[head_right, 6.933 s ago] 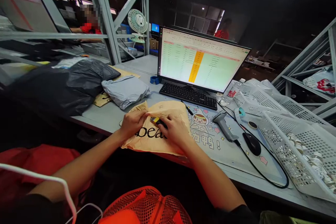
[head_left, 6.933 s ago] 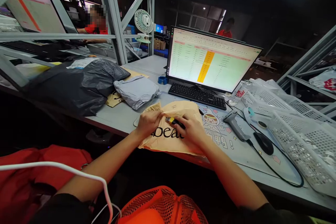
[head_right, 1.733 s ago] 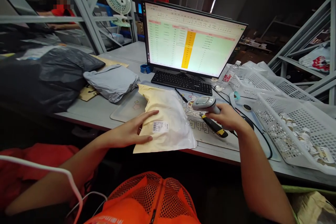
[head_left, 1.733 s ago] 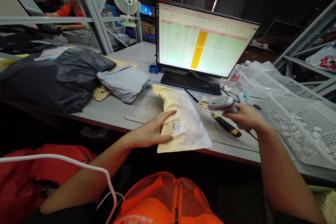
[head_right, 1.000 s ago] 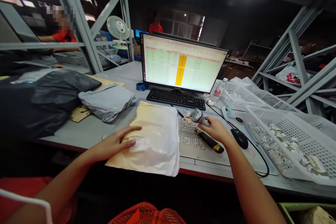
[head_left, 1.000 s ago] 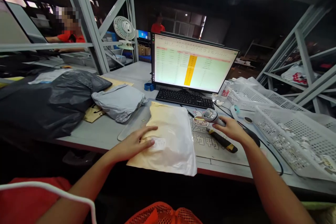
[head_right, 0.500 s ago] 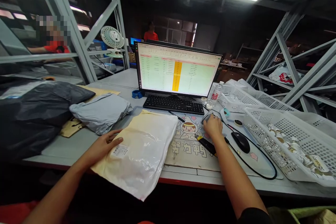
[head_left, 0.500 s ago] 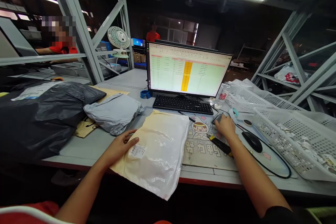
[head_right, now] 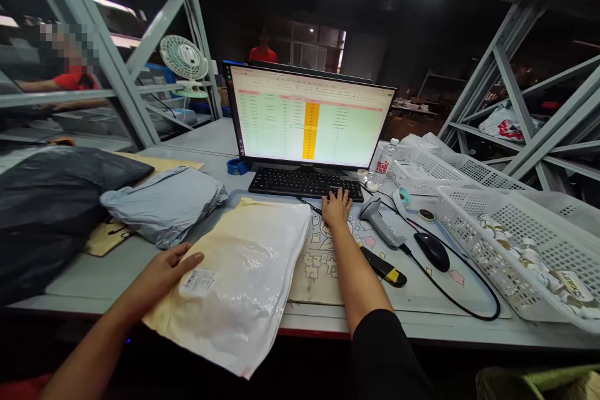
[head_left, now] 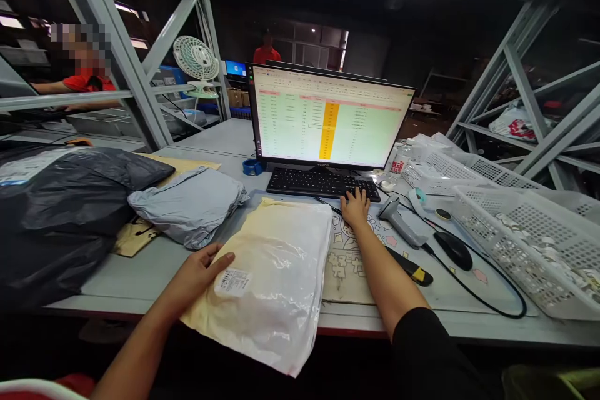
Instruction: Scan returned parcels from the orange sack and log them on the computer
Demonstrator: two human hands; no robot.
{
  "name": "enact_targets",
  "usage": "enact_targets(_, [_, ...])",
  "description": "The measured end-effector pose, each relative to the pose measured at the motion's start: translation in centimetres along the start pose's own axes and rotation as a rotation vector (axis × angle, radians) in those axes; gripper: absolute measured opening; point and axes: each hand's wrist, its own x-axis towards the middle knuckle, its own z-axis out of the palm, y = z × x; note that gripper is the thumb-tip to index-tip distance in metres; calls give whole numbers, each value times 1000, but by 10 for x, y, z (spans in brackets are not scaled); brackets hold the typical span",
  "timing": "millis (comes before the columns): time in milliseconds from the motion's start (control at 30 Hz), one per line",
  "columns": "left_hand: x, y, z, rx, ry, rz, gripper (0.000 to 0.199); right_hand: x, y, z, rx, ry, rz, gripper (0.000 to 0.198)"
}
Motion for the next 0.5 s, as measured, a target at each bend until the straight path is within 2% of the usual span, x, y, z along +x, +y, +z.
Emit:
enact_targets(200, [-2,2,-1,69,9,81,54,-3,-7,-4,104,43,-9,59])
enact_targets(333, [-2,-5,-8,60,4,128,60,-14,-30,-20,224,77,-83,61])
enact_targets(433, [-2,-10,-10,12,33,118,62,-34,-63,-25,315,-42,-191,63])
enact_targets(500, [-6,-9,-8,-11,62,125,61,-53,-88,-24,364,-168,-266,72])
